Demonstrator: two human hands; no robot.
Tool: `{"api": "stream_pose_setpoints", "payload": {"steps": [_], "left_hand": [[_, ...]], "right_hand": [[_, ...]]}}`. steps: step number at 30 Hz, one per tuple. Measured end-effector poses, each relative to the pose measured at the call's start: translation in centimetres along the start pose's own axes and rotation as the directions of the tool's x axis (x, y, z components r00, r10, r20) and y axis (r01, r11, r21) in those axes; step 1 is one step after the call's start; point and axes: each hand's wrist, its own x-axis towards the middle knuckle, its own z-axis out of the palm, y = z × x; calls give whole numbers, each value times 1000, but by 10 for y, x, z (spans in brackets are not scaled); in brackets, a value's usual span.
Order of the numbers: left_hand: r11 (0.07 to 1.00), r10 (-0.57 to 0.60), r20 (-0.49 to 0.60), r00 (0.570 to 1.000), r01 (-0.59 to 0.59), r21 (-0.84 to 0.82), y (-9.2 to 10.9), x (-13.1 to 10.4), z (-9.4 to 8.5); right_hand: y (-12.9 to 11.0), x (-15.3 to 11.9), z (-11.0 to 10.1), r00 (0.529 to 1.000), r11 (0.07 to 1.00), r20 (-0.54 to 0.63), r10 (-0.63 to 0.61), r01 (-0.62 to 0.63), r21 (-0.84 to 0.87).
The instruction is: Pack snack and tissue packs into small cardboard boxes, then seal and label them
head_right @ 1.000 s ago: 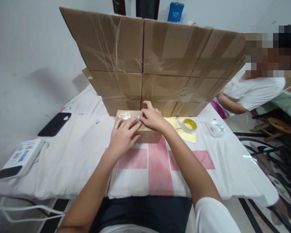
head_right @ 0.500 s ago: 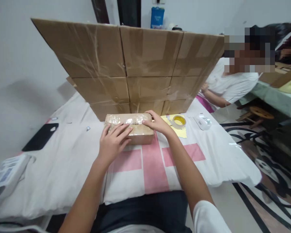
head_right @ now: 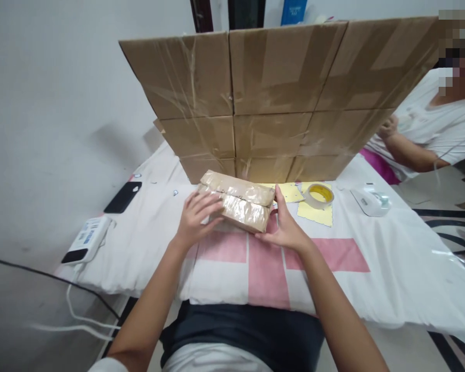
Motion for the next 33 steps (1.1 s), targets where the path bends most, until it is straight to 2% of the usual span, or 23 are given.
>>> {"api": "stream_pose_setpoints", "payload": {"steps": [1,2,4,7,9,11,13,16,21,27,33], "left_hand": [[993,-117,-27,993,117,16,-12,-4,-1],[967,-250,-52,967,252,38,-27,-8,-2],[855,-500,-87,861,507,107,-67,-15,-9],[694,-683,-114,721,690,206,-138,-26,-28],[550,-792,-130,597,790,271,-181,-37,-41],[423,-870,-117,478,848,319,-213,-53,-51],[353,-910,-84,406,865,357,-232,-69,-55],[322,-925,-55,375,854,409,-246,-86,-51],[304,-927,-54,372,827,473,-254,-95,-42],[281,-924,-82,375,806,522,-258,-88,-46],[230,-922,-131,363,789,570,-276,-71,-54]], "right_hand": [[4,-1,3,999,1000,-34,-2,2,-5],[8,-2,6,998,1000,-63,0,0,-2],[15,-3,10,995,1000,-99,11,-10,18],[22,-4,10,992,999,-122,22,-16,48],[24,-4,10,992,998,-124,30,-23,55],[24,-4,9,992,998,-121,37,-30,53],[24,-4,9,992,998,-118,48,-42,55],[25,-4,10,991,996,-116,74,-66,65],[27,-4,10,991,995,-113,72,-63,81],[27,-6,10,990,996,-125,69,-61,73],[29,-6,10,987,998,-150,55,-50,35]]}}
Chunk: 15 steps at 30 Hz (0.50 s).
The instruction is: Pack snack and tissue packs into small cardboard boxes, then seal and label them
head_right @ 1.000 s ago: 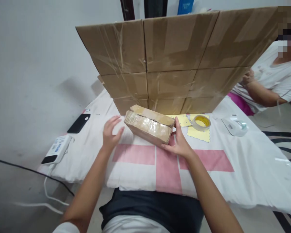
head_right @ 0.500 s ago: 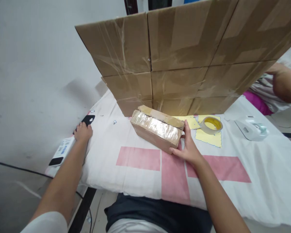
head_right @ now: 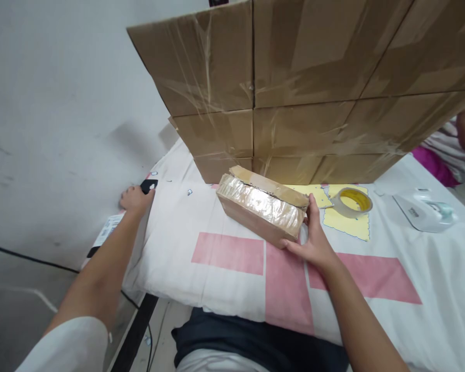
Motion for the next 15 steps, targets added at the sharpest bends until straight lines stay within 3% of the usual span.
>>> {"api": "stream_pose_setpoints", "payload": {"steps": [6,10,15], "left_hand": [[1000,-15,18,1000,15,23,-1,7,2],[998,-62,-24,998,63,31,12,-1,8],[992,124,-83,989,-125,-6,26,-19,20]], "right_hand": [[5,-1,0,999,999,-27,-40,39,-32],[7,-2,0,998,998,-33,-51,50,-47],[11,-1,0,997,996,-30,-74,72,-43]]}}
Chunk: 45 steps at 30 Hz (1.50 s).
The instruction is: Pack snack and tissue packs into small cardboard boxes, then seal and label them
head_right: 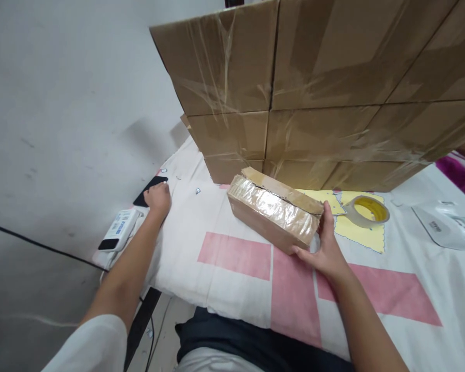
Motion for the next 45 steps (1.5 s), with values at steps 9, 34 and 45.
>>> {"api": "stream_pose_setpoints", "payload": {"steps": [9,34,45], "left_hand": [[985,152,-29,988,-154,-83,-5,-13,4],[991,-115,69,991,119,-53,-18,32,5],[980,-155,76,985,163,-116,49,-8,-42]], "right_hand": [[-1,1,1,999,1000,-53,-10,9,-28],[-1,0,5,998,999,-46,51,-50,22],[-37,-48,-33,992,969,-59,112,-96,227]]}}
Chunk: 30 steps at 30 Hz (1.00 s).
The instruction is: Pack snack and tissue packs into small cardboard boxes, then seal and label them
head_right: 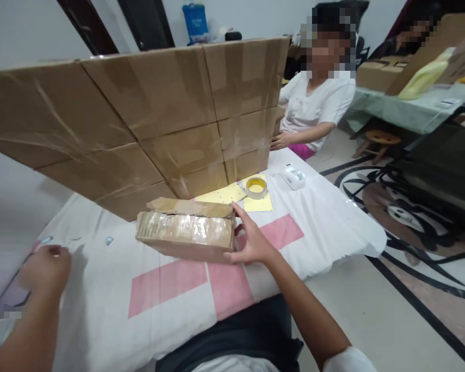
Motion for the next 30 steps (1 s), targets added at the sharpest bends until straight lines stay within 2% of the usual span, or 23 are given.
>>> {"api": "stream_pose_setpoints", "payload": {"steps": [3,6,7,9,12,13,14,15,17,19,21,23,25,27,30], "left_hand": [[995,80,-21,997,-81,-64,23,-35,4],[951,265,37,964,-254,-176,55,-79,11],[916,351,66,934,-328,-232,66,-97,13],[820,517,118,848,-451,-352,87,-133,17],[707,662,162,732,-538,-459,108,-179,25],[694,679,171,714,-549,-465,113,-186,28],[698,677,171,716,-550,-458,115,-188,31],[718,654,162,739,-540,-439,116,-182,34],[796,550,116,827,-478,-371,108,-151,37],[882,396,50,917,-365,-298,88,-103,36],[936,256,-8,967,-250,-249,61,-54,31],[957,177,-27,984,-178,-227,34,-14,26],[960,164,-2,986,-160,-228,13,10,25],[950,209,55,976,-189,-247,-2,21,27],[931,286,131,949,-242,-274,-15,22,33]], "right_hand": [[1,-33,-9,997,999,-68,29,-27,27],[1,-56,-15,991,998,-123,53,-54,-9],[0,-59,-17,990,998,-129,60,-63,-26],[-2,-62,-19,992,996,-108,62,-69,-58],[1,-60,-19,998,995,-48,27,-32,-99],[3,-60,-18,999,994,-48,11,-16,-106],[6,-60,-16,998,994,-61,3,-10,-112],[10,-61,-15,997,993,-82,4,-14,-118],[20,-62,-12,992,990,-123,20,-38,-140],[29,-62,-10,990,984,-140,28,-52,-169],[35,-60,-10,988,980,-154,0,-30,-194],[37,-58,-9,984,974,-174,-35,-6,-228],[36,-55,-8,979,965,-195,-57,4,-263],[36,-54,-7,978,962,-202,-51,-6,-273],[38,-55,-8,979,962,-204,-31,-26,-273]]}}
